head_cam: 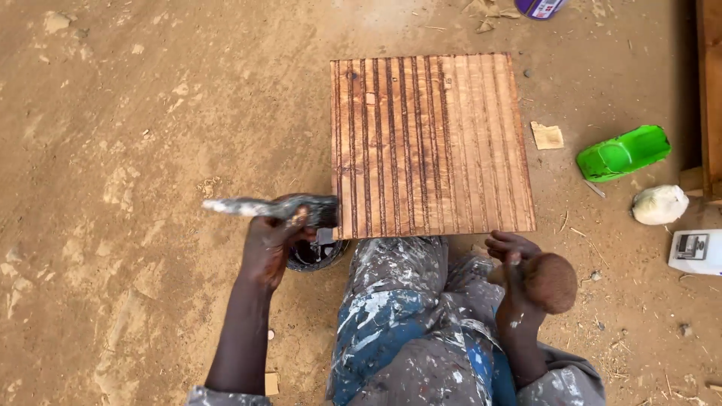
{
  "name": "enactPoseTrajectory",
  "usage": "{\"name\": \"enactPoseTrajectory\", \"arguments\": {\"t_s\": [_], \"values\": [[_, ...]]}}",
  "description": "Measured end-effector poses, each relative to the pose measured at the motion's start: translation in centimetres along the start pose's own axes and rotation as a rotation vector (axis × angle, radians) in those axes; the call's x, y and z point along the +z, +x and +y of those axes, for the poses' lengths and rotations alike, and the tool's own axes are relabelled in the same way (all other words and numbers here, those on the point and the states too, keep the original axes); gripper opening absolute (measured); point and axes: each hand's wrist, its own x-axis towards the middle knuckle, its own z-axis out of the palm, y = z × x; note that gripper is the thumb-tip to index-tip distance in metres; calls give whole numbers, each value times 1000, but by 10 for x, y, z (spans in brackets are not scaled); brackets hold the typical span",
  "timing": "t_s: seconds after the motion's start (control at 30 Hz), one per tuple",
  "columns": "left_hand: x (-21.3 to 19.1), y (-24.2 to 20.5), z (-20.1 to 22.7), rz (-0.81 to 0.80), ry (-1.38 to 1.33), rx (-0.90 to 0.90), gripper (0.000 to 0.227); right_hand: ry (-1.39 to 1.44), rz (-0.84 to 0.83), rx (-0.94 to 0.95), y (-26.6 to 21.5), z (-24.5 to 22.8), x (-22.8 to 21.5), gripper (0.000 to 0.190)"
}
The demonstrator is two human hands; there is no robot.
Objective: Applying dark wood stain to a grooved wooden panel using a paintbrush and a sponge to ensure even coverage.
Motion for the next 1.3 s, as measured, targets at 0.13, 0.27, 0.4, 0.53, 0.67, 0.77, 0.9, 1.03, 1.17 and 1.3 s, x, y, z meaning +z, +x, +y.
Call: {"name": "enactPoseTrajectory", "arguments": {"t_s": [0.13,0.27,0.4,0.53,0.67,0.77,0.9,1.03,1.17,1.3], "values": [[125,-4,15,-207,486,-153,36,122,89,114,-10,6,16,34],[162,45,-23,-474,916,502,25,437,224,274,-21,34,32,32],[184,84,-22,-290,1089,855,28,724,291,356,-23,42,34,29],[180,45,-23,-375,1161,985,14,874,289,424,-21,45,26,31],[153,-26,-42,-611,1194,1017,25,997,364,453,-20,46,28,30],[146,-45,-50,-656,1121,944,35,993,374,476,-23,44,23,31],[151,-41,-51,-512,868,469,32,1003,368,507,-22,40,22,31],[158,-14,-36,-451,1007,468,40,1052,366,516,-20,49,22,29],[161,43,-33,-368,1096,578,37,1051,385,544,-22,46,23,27],[176,30,-18,-363,1164,914,19,1059,378,524,-22,46,24,27]]}}
